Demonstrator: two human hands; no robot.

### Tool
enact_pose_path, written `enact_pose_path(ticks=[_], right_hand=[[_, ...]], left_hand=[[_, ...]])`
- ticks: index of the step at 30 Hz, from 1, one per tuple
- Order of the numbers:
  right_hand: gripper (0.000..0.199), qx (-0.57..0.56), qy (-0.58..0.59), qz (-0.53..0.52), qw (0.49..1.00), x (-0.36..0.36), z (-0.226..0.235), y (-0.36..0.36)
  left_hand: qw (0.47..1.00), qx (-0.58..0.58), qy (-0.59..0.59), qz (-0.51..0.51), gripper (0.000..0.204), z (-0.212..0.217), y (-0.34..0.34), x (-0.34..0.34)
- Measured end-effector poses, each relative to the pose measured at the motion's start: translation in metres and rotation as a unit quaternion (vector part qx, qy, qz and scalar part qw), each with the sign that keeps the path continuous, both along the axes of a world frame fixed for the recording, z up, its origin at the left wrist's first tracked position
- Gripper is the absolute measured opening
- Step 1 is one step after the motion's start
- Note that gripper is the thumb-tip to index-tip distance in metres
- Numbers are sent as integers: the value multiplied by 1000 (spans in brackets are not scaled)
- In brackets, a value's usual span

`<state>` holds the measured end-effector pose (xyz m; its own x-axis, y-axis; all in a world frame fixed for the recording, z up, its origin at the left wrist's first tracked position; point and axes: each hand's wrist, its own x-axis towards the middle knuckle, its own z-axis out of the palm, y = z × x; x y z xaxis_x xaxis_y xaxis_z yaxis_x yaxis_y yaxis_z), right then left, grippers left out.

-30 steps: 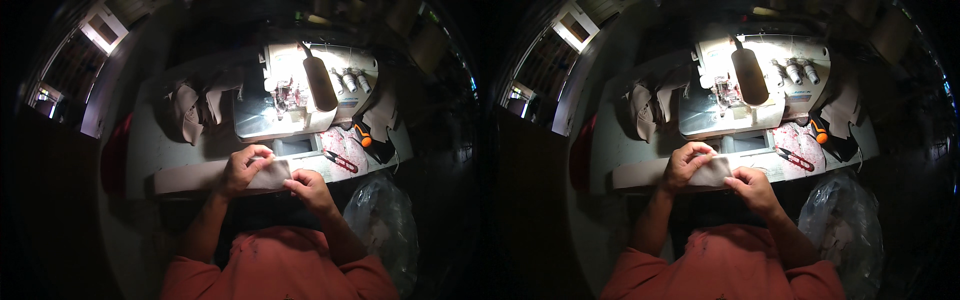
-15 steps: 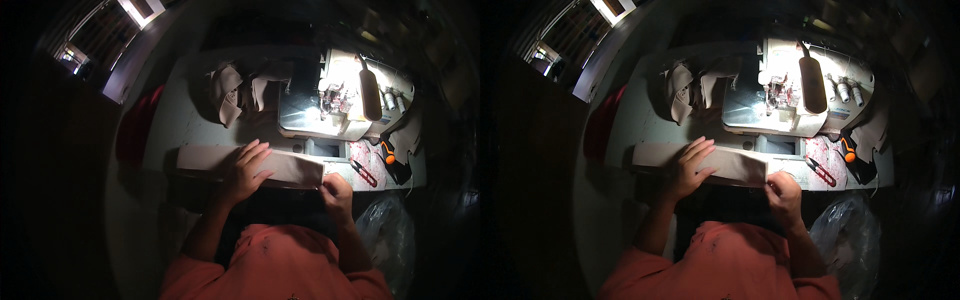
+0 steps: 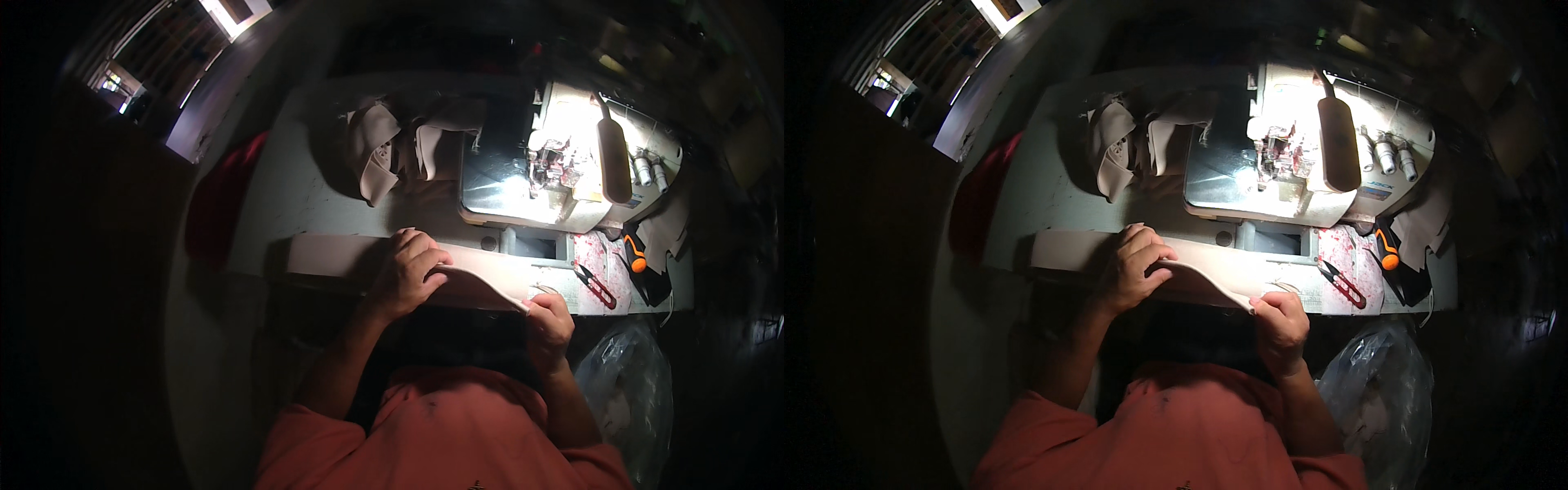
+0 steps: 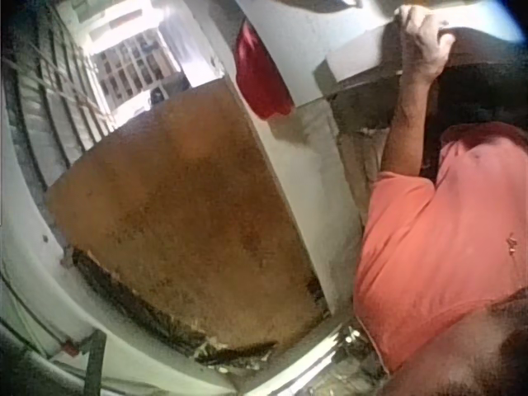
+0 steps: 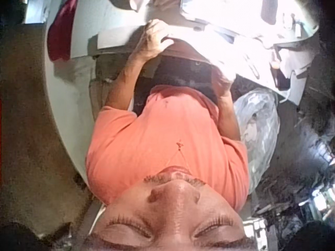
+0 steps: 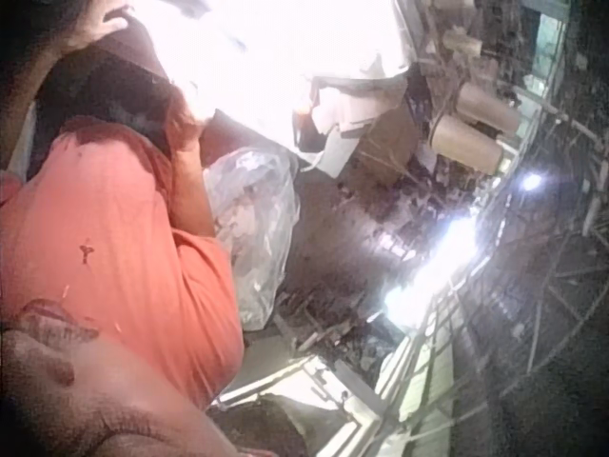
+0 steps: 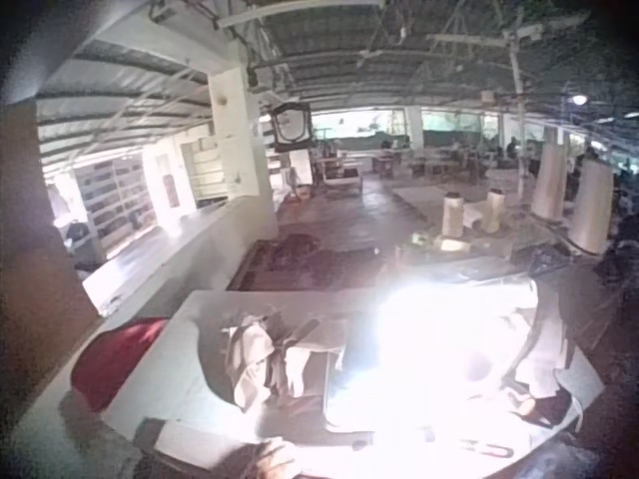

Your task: The person repeatedly folds a long strip of light-colored fabric by hand on a worktable. They align the edges, fold the strip in half, and smooth it out, repeating this process multiple times. A sewing machine and other tools are visible on the table.

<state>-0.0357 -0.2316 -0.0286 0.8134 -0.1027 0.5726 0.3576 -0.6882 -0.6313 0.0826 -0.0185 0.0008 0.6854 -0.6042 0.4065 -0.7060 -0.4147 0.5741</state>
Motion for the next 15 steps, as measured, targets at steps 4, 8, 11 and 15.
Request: enact_pose_path(ticks=[4,8,11,15], right_hand=[[19,20,5,0,1000,-3,-6,1],[20,33,6,8,999,-3,-8,1],[21,37,11,19,999,-3,-10,-1],[24,40,14,25,999,-2,-10,-2]], left_hand=[[998,38,-55,17,21,-3,23,7],[995,57,-68,44,20,-2,48,11],[993,64,-75,68,21,-8,64,14],[985,102,-77,115,23,-10,83,23]])
